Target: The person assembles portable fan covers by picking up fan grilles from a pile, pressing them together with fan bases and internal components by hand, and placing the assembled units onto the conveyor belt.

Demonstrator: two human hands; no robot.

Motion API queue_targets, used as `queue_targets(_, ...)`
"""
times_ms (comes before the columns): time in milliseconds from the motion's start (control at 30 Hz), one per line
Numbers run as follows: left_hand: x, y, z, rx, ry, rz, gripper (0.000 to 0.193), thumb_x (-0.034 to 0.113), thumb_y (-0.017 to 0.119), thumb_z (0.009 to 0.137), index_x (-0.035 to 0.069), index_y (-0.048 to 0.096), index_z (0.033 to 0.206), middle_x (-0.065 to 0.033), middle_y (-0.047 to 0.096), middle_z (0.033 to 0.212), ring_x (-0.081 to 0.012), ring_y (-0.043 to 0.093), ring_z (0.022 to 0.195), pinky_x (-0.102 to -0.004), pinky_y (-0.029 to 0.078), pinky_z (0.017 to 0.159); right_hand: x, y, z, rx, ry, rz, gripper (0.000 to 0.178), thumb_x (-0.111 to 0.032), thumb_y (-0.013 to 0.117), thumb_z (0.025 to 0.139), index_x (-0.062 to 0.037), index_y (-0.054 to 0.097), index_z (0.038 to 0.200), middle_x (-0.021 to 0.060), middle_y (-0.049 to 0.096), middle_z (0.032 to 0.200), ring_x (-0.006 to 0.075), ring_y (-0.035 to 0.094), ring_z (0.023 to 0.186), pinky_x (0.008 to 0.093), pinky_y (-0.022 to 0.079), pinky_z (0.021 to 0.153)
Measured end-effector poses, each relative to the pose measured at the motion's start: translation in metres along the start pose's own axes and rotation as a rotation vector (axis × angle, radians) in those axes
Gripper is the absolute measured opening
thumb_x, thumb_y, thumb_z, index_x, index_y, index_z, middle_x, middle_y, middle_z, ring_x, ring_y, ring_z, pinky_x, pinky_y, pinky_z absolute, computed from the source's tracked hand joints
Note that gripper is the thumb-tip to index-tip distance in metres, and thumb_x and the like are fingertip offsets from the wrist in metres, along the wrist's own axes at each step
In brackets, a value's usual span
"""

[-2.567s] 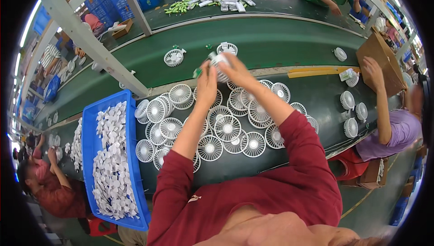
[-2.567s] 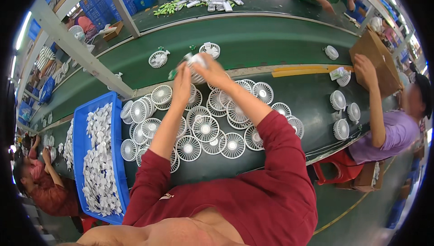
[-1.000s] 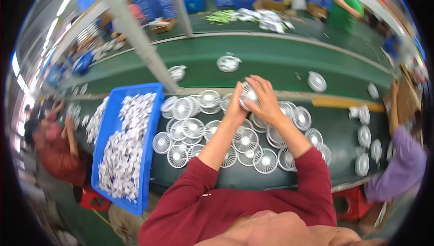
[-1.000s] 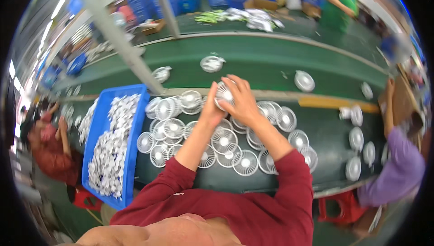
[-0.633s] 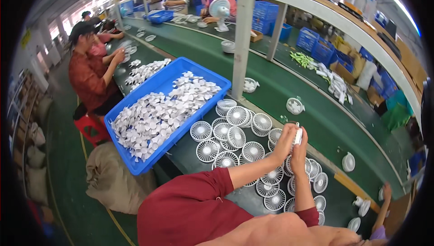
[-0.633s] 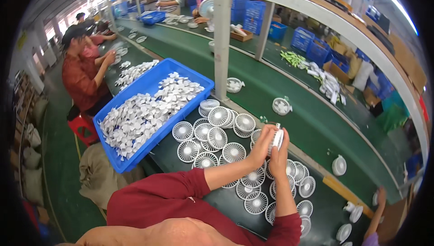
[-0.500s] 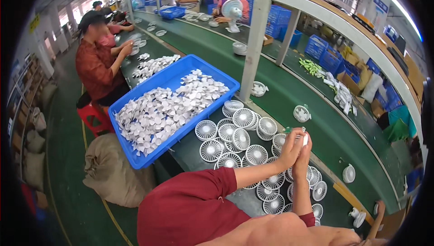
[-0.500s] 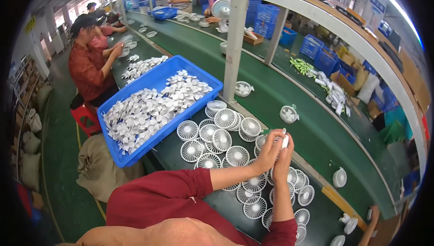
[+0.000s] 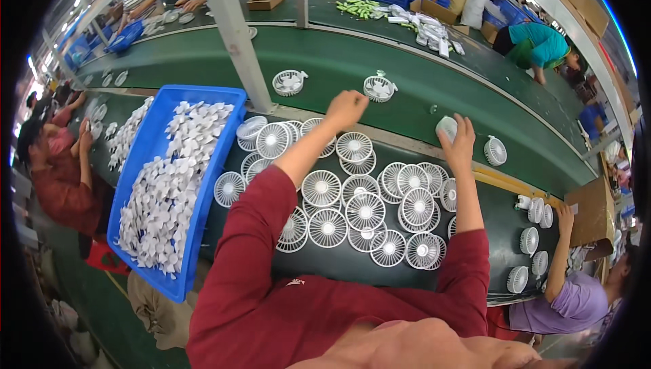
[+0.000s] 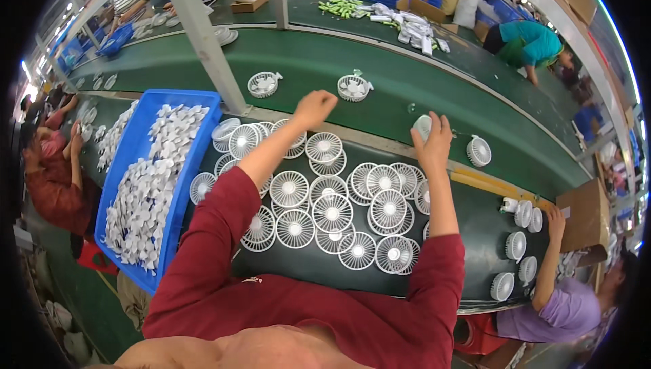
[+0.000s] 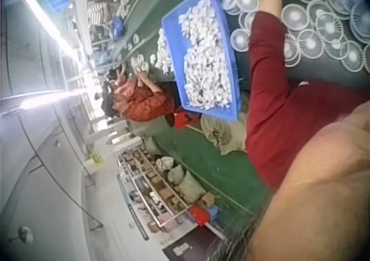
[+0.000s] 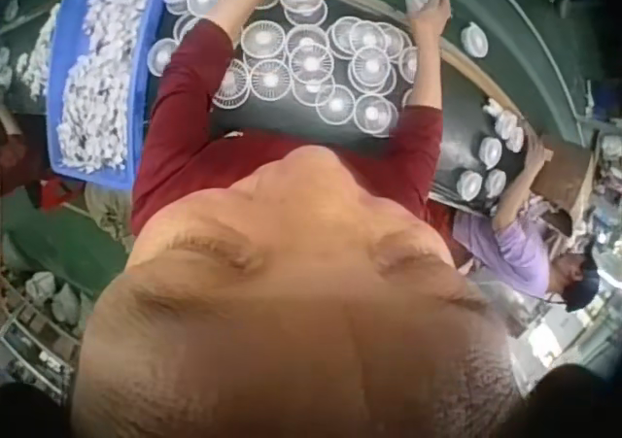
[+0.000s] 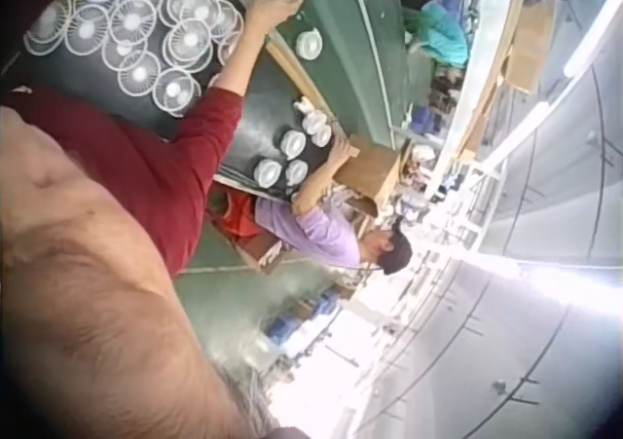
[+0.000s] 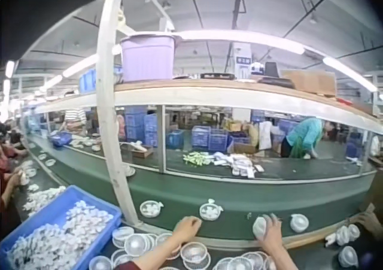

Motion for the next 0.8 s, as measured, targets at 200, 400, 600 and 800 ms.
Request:
queue_targets(200,-0.047,0.022,0.066,-0.047,-0.193,0.194,0.052,0.045,0.056,0.087,-0.002,0.060,0.108,-0.0291,0.057,0.113,-0.0432,0.058,0.102,-0.0475,0.049,0.087,-0.116,0.004,-0.060,-0.585,-0.219,0.416,0.070,-0.029,0.078,0.071,-0.0058,0.048,0.130,0.0220,0.049,0.131,0.0389,0.045,0.122,0.0432,0.036,0.104)
queue_targets(400,-0.038,0.067,0.077,-0.075,-0.278,0.198,0.037,0.022,0.063,0.079,0.001,0.058,0.109,-0.0238,0.061,0.109,-0.0379,0.061,0.102,-0.0446,0.051,0.085,-0.153,0.012,-0.096,-0.763,-0.369,0.162,0.074,-0.029,0.079,0.065,-0.0126,0.050,0.131,0.0195,0.049,0.131,0.0356,0.047,0.117,0.0470,0.036,0.099)
queue_targets(600,-0.039,0.059,0.050,-0.073,-0.362,0.013,0.042,0.016,0.065,0.078,-0.005,0.049,0.110,-0.0271,0.065,0.097,-0.0383,0.063,0.096,-0.0441,0.052,0.082,-0.140,0.013,-0.087,-0.777,-0.257,0.470,0.075,-0.019,0.080,0.063,-0.0107,0.050,0.131,0.0190,0.051,0.130,0.0359,0.047,0.120,0.0440,0.037,0.102)
queue_targets(800,0.013,0.043,-0.026,-0.132,-0.509,-1.121,0.057,-0.004,0.054,0.079,0.003,0.038,0.132,-0.0162,0.055,0.115,-0.0270,0.064,0.095,-0.0397,0.060,0.070,-0.108,0.008,-0.062,-0.670,0.232,1.211,0.074,-0.006,0.067,0.072,-0.0048,0.038,0.140,0.0098,0.047,0.133,0.0220,0.047,0.123,0.0349,0.036,0.103)
Point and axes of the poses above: each hand's wrist, its own z-axis towards the middle knuckle, its own y-axis out of the palm, x = y × z, the point moved 10 cm from there along z, towards the middle knuckle
